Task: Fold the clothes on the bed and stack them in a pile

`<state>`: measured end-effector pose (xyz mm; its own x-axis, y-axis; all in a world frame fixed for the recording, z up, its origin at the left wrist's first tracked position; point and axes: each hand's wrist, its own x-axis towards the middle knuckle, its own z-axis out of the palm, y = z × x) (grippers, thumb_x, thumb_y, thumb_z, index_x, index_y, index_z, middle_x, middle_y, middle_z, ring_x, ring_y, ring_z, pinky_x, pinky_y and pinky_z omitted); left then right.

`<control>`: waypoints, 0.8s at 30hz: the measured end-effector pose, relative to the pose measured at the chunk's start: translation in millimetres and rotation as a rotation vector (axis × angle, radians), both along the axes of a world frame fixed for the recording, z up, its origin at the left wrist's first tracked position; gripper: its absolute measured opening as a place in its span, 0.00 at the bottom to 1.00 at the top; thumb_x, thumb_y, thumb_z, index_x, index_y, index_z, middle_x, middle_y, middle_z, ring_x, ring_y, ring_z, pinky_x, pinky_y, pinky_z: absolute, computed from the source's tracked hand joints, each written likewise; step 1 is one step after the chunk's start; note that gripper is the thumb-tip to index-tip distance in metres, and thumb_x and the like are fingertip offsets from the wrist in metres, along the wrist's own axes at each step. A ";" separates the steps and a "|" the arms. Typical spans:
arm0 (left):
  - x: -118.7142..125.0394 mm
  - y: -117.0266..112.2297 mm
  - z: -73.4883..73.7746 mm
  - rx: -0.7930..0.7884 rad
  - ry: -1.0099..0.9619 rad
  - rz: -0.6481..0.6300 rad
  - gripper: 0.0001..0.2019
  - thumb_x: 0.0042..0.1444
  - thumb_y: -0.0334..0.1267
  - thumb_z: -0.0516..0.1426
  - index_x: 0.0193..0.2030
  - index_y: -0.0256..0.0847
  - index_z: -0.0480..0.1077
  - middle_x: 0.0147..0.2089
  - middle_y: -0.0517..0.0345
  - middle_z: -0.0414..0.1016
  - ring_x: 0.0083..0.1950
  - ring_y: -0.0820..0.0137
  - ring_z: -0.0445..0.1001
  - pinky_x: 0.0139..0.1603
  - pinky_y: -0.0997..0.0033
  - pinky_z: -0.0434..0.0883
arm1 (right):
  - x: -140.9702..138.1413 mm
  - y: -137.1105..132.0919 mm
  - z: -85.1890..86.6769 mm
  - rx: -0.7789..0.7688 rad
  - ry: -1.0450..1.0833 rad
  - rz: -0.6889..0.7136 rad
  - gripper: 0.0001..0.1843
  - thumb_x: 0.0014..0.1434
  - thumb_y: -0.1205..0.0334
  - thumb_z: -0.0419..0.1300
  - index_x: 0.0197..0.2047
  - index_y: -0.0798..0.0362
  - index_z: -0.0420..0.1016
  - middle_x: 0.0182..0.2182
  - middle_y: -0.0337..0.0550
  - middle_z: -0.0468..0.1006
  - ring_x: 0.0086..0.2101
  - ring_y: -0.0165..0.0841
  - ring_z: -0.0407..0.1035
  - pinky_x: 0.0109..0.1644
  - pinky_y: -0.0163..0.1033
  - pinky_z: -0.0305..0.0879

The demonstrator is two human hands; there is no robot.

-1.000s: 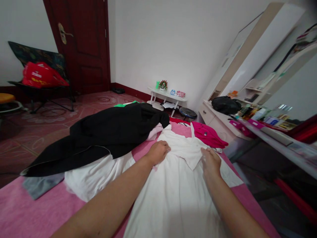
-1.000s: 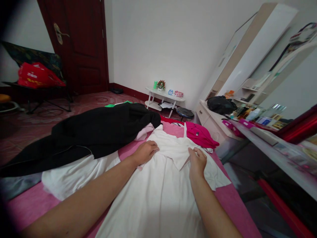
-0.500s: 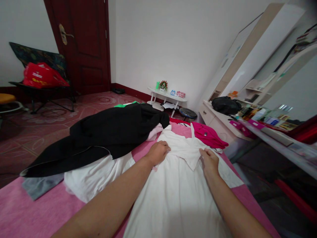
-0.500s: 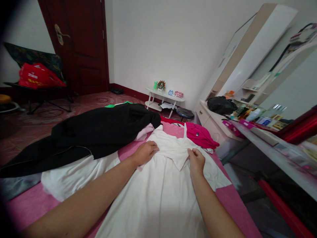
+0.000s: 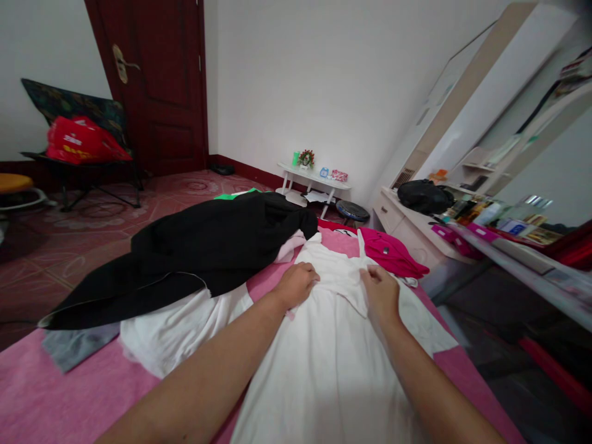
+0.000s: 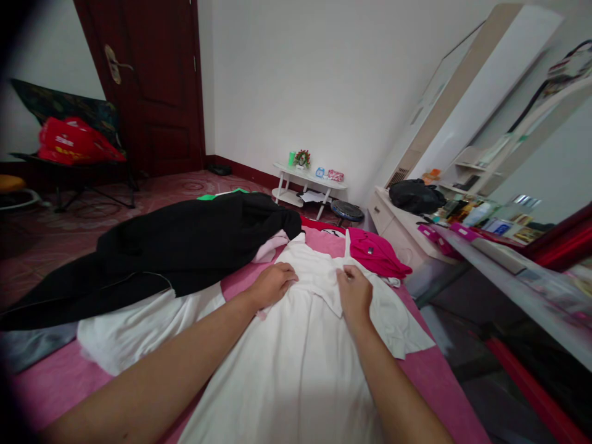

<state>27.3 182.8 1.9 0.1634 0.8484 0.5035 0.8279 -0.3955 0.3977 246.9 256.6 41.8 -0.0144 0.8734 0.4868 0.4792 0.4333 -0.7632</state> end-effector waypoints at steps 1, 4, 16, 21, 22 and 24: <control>-0.1 0.4 -0.4 0.000 -0.010 -0.001 0.13 0.57 0.28 0.53 0.43 0.42 0.76 0.43 0.54 0.75 0.46 0.67 0.71 0.50 0.69 0.68 | -8.3 -9.0 6.0 0.041 -0.158 0.067 0.08 0.49 0.57 0.59 0.30 0.51 0.76 0.28 0.38 0.77 0.32 0.34 0.69 0.38 0.36 0.61; -0.4 0.8 -0.7 0.002 -0.039 -0.007 0.13 0.57 0.28 0.52 0.43 0.41 0.76 0.43 0.53 0.75 0.46 0.67 0.71 0.50 0.69 0.68 | -31.2 -36.3 21.5 0.130 -0.493 0.257 0.07 0.54 0.61 0.56 0.30 0.49 0.76 0.32 0.38 0.78 0.32 0.32 0.69 0.38 0.35 0.60; -0.4 0.4 1.8 0.000 -0.047 -0.003 0.14 0.53 0.25 0.53 0.41 0.41 0.77 0.42 0.54 0.75 0.45 0.67 0.72 0.50 0.68 0.68 | -18.0 -19.7 -19.1 0.142 -0.578 0.060 0.12 0.57 0.56 0.55 0.39 0.51 0.77 0.38 0.46 0.76 0.39 0.38 0.68 0.42 0.40 0.60; 0.3 -0.9 4.5 0.000 -0.060 -0.001 0.14 0.53 0.25 0.53 0.40 0.40 0.77 0.42 0.53 0.76 0.45 0.66 0.72 0.50 0.68 0.68 | -23.5 -27.8 -24.4 0.071 -0.555 0.075 0.12 0.57 0.53 0.54 0.36 0.48 0.76 0.35 0.40 0.75 0.34 0.34 0.69 0.36 0.37 0.60; 0.3 -1.0 4.6 0.002 -0.063 -0.005 0.14 0.53 0.25 0.53 0.41 0.40 0.77 0.42 0.53 0.76 0.45 0.66 0.72 0.50 0.68 0.68 | -24.8 -29.3 -22.6 0.057 -0.561 0.075 0.12 0.57 0.51 0.55 0.37 0.48 0.76 0.35 0.40 0.75 0.33 0.34 0.69 0.36 0.37 0.60; 0.0 -0.8 4.0 0.008 -0.066 -0.021 0.15 0.52 0.25 0.53 0.41 0.41 0.78 0.42 0.53 0.76 0.45 0.66 0.72 0.50 0.68 0.68 | -26.7 -30.8 -19.8 0.027 -0.575 0.072 0.14 0.55 0.48 0.58 0.39 0.47 0.76 0.37 0.40 0.76 0.34 0.34 0.69 0.37 0.37 0.60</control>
